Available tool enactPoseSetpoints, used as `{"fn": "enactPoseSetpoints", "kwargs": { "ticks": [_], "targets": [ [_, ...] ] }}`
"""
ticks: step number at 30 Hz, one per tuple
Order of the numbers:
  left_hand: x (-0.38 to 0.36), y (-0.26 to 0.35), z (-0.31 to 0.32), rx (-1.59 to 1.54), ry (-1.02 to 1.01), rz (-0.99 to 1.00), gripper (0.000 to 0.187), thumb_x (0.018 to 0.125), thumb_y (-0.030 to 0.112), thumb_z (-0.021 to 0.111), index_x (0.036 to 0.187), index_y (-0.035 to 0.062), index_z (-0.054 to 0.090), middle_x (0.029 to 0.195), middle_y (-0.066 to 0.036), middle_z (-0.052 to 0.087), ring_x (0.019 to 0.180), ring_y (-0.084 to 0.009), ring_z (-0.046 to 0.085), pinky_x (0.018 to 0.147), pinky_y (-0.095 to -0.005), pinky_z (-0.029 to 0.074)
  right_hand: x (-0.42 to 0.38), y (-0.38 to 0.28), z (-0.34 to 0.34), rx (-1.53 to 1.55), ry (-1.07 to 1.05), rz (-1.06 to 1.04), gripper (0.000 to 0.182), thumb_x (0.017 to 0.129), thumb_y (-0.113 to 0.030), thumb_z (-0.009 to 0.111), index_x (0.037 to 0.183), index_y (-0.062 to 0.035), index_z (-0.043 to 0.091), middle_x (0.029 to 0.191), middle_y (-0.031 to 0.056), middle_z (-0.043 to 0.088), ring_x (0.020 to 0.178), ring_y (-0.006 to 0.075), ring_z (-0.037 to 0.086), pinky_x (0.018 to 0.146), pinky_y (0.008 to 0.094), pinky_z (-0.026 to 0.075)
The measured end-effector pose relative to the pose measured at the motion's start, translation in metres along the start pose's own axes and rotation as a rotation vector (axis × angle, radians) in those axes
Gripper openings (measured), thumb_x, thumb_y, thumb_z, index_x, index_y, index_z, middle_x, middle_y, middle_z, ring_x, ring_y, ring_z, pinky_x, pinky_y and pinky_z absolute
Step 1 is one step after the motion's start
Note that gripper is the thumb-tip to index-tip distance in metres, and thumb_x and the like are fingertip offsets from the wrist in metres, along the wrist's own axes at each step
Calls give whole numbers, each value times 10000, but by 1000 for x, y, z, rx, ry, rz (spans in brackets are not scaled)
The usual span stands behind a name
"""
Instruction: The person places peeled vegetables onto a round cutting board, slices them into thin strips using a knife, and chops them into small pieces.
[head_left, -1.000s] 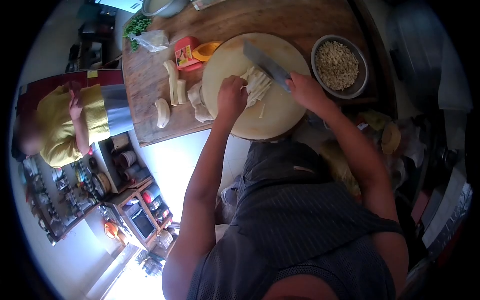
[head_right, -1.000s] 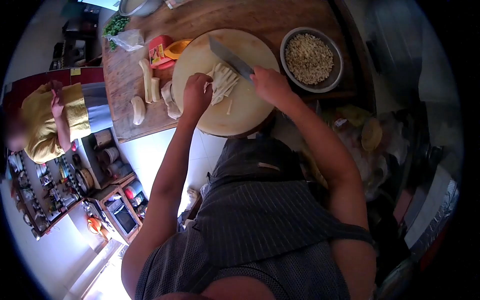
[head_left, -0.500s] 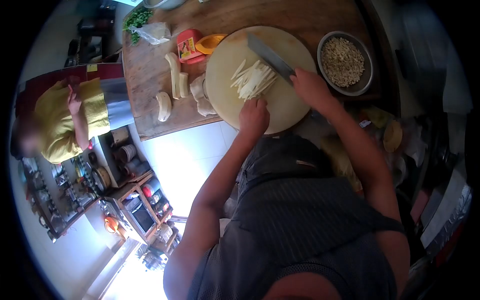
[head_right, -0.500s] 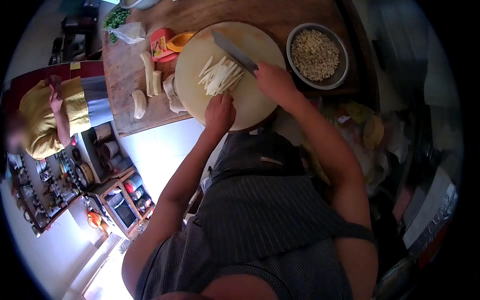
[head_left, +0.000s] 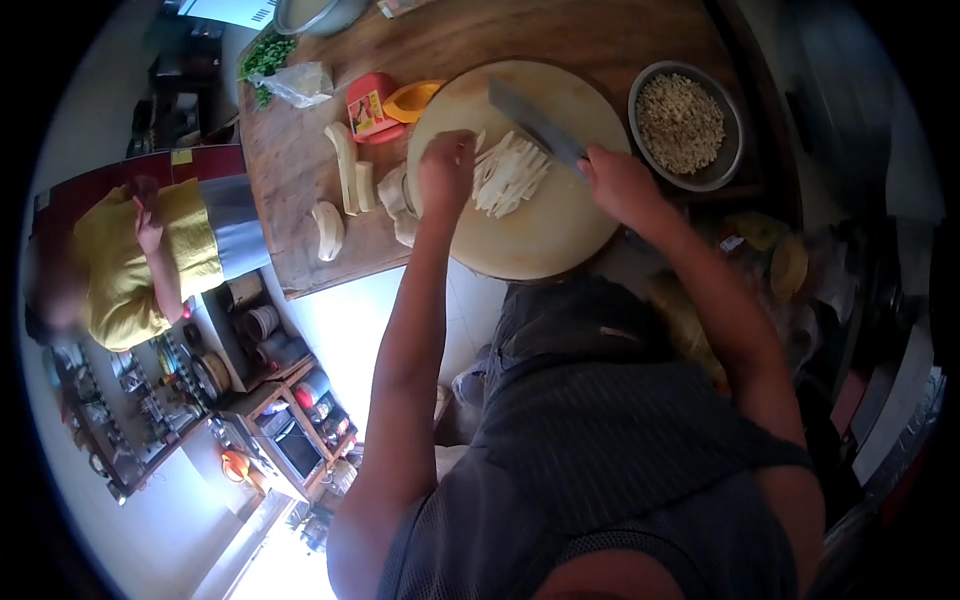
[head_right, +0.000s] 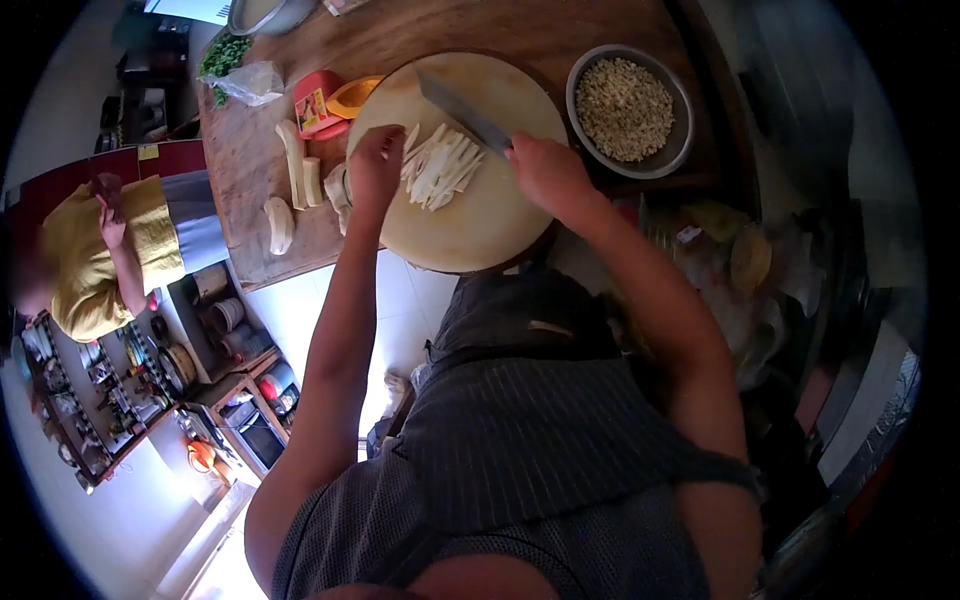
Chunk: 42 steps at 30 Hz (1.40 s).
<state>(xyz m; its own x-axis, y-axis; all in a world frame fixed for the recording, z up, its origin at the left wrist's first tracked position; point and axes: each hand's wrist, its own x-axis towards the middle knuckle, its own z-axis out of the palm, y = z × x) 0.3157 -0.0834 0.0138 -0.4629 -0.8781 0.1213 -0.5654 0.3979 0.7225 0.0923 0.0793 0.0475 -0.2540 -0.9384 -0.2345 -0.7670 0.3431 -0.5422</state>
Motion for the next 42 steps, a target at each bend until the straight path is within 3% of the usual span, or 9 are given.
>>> {"fn": "enactPoseSetpoints", "kwargs": {
  "ticks": [3, 5, 8, 10, 12, 15, 19, 33, 42],
  "targets": [
    [7, -23, 8, -13, 45, 65, 141, 918, 124, 669, 1012, 40, 731, 955, -129, 733, 893, -260, 708, 803, -366, 550, 0, 1, 6, -24, 19, -37, 207, 1005, -243, 536, 971, -42, 572, 809, 219, 685, 792, 440, 678, 697, 562, 521],
    [8, -20, 18, -373, -108, -121, 179, 927, 135, 669, 1059, 25, 715, 972, -107, 737, 906, -208, 711, 831, -352, 549, -1, -2, 7, -46, 32, -60, 202, 1005, -239, 534, 971, -44, 570, 794, 216, 685, 774, 436, 681, 684, 557, 527],
    [-2, -19, 29, -417, -157, -77, 212, 932, 149, 672, 1086, 6, 698, 981, -92, 739, 912, -168, 697, 840, -347, 547, -4, -4, 12, -81, 33, -72, 181, 999, -219, 524, 969, -45, 565, 782, 216, 688, 754, 417, 694, 665, 542, 544],
    [-6, -7, 26, -457, -161, -76, 232, 866, 138, 725, 1051, 4, 685, 1007, -119, 713, 946, -220, 685, 840, -352, 552, -9, -5, 18, -117, 43, -155, 158, 987, -196, 523, 966, -45, 563, 758, 204, 692, 729, 406, 704, 649, 535, 556],
    [-7, 0, 24, -278, -114, 193, 275, 774, 143, 797, 996, 33, 678, 1058, -128, 669, 1026, -297, 637, 879, -396, 535, -11, -9, 21, -132, 26, -142, 152, 983, -190, 521, 970, -45, 564, 750, 198, 694, 725, 400, 708, 649, 535, 558],
    [-12, 10, 21, -89, -152, 448, 317, 708, 152, 842, 967, 74, 676, 1133, -127, 624, 1097, -336, 575, 938, -431, 494, -12, -14, 17, -137, 26, -136, 141, 978, -181, 521, 979, -48, 568, 733, 188, 695, 715, 397, 710, 647, 533, 561],
    [-24, 15, 28, 27, -151, 538, 313, 648, 185, 834, 916, 137, 680, 1110, -83, 641, 1106, -339, 563, 946, -453, 463, -11, -10, 14, -109, 55, -157, 135, 980, -186, 530, 991, -58, 572, 745, 187, 693, 727, 400, 704, 656, 529, 557],
    [-22, 6, 37, 65, -128, 556, 225, 721, 175, 793, 894, 117, 661, 1090, -76, 663, 1090, -323, 588, 958, -442, 467, -59, -19, -28, -114, -37, -103, 146, 990, -198, 529, 1022, -56, 537, 792, 208, 670, 775, 443, 660, 662, 555, 503],
    [-24, 5, 37, 78, -136, 562, 206, 736, 188, 800, 894, 117, 687, 1075, -83, 668, 1081, -327, 588, 970, -436, 462, -11, -15, 18, -41, 53, -170, 141, 939, -172, 563, 1022, -59, 570, 814, 210, 688, 801, 437, 678, 699, 559, 522]
  ]
}}
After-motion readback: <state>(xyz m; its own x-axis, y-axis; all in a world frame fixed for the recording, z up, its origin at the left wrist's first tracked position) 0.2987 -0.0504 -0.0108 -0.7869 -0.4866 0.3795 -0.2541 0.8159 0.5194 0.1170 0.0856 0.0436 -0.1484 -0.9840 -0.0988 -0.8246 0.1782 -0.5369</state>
